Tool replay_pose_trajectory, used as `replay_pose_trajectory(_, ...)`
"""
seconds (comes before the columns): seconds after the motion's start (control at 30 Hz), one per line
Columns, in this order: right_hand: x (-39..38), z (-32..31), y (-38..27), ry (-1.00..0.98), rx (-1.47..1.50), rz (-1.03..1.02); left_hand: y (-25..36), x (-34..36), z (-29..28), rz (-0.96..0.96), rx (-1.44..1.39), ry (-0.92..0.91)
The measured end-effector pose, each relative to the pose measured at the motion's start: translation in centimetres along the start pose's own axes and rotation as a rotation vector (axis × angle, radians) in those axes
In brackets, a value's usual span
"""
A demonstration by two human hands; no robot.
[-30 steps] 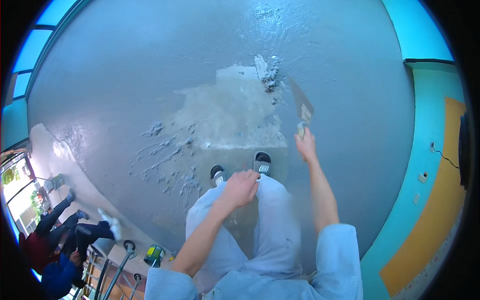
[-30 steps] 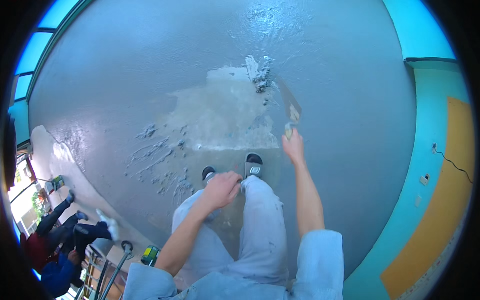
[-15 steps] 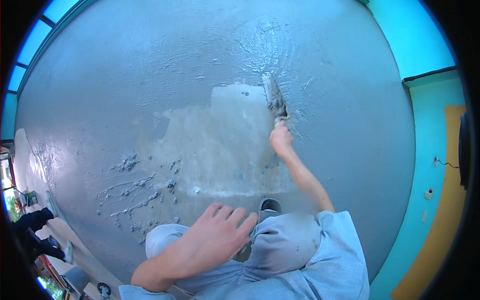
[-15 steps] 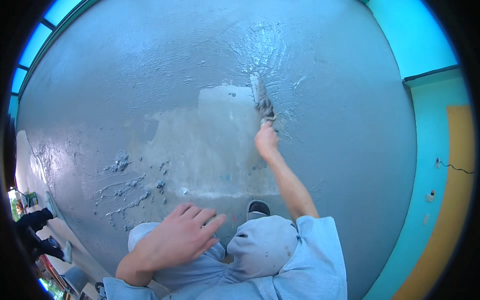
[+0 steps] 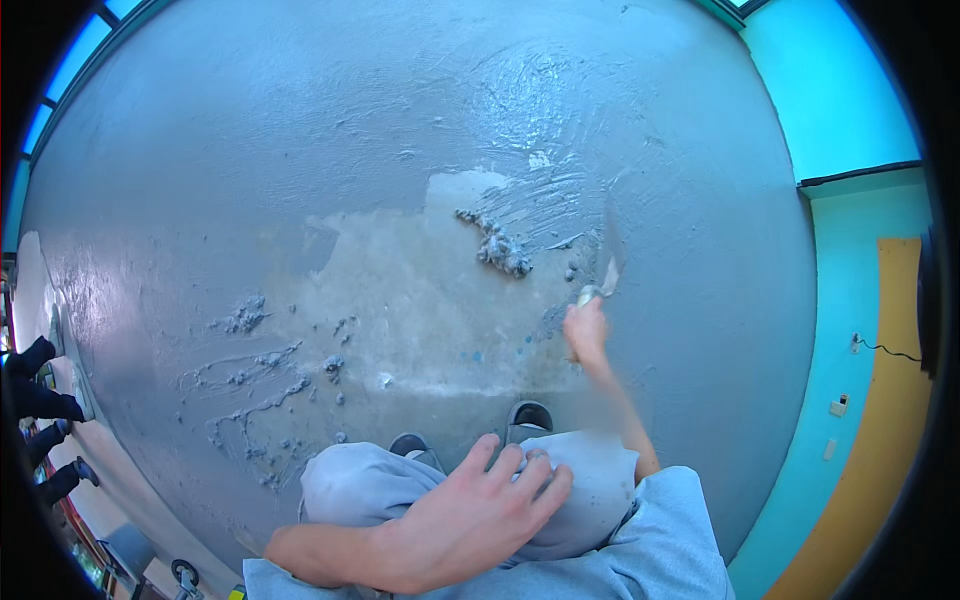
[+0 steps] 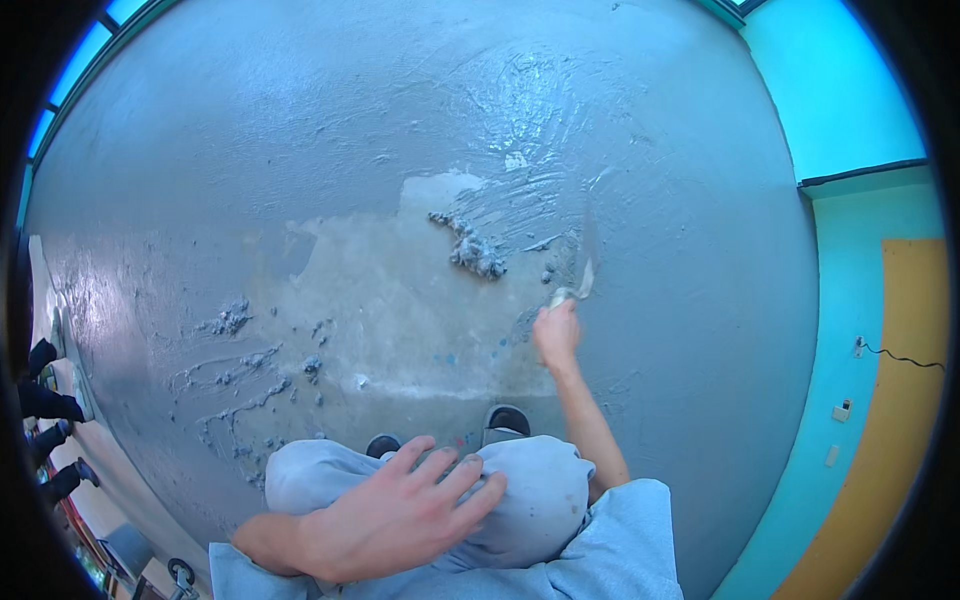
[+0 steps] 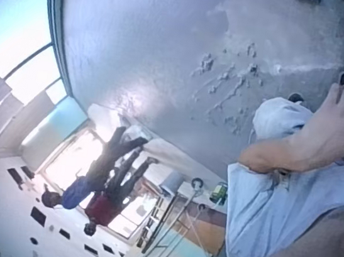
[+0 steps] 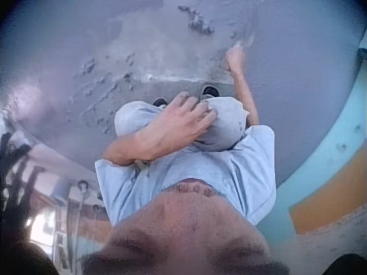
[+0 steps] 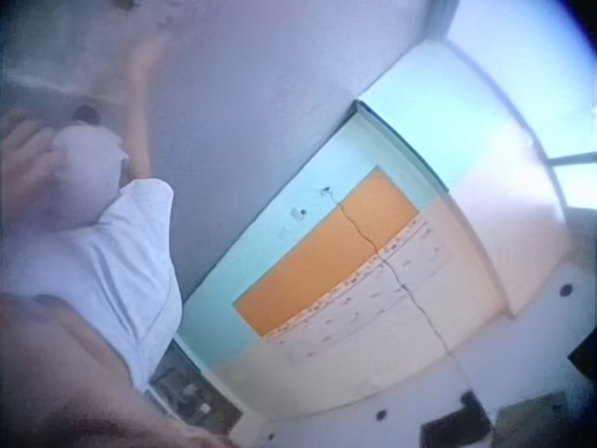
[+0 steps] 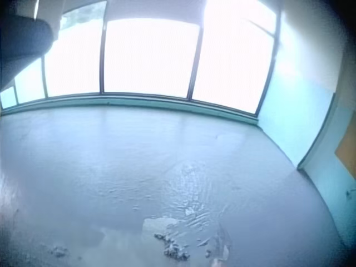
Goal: Spreading and leveling a wet compound on a floor using a hand trowel.
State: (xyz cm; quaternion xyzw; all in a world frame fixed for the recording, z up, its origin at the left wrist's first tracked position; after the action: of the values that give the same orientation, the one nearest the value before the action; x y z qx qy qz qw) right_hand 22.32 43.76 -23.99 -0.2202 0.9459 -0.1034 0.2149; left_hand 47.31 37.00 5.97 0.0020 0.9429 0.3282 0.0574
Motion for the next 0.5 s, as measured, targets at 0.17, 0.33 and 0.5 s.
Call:
replay_pose_trajectory(0.17,-7.0,7.9,-3.3,-0.124,0.167,-0.404,-1.2,-1.0,2.4,-0.099,-0.031,-0.048)
replay_pose_trajectory(0.33,-5.4,6.5,-3.6,-0.296,0.168,-0.321,-6.2,-1.6,-0.2,-0.356,-0.129,0.122)
replay_pose_trajectory(0.5,-4.2,0.9,-1.2,-0.101,0.034,-0.516,-10.8,-6.4,-0.8,-0.755,0.214,0.070)
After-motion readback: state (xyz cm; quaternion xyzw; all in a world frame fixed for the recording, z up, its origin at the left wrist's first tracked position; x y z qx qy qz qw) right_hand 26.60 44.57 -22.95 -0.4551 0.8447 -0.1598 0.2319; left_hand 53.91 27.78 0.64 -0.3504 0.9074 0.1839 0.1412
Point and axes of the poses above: each hand's wrist, its own x-axis towards the middle knuckle, its own z-axis out of the palm, y = z × x, the point moved 3 cm from there along x, towards the middle knuckle, and after that the axes turned 1 degree about -y, right-handed, at the moved point
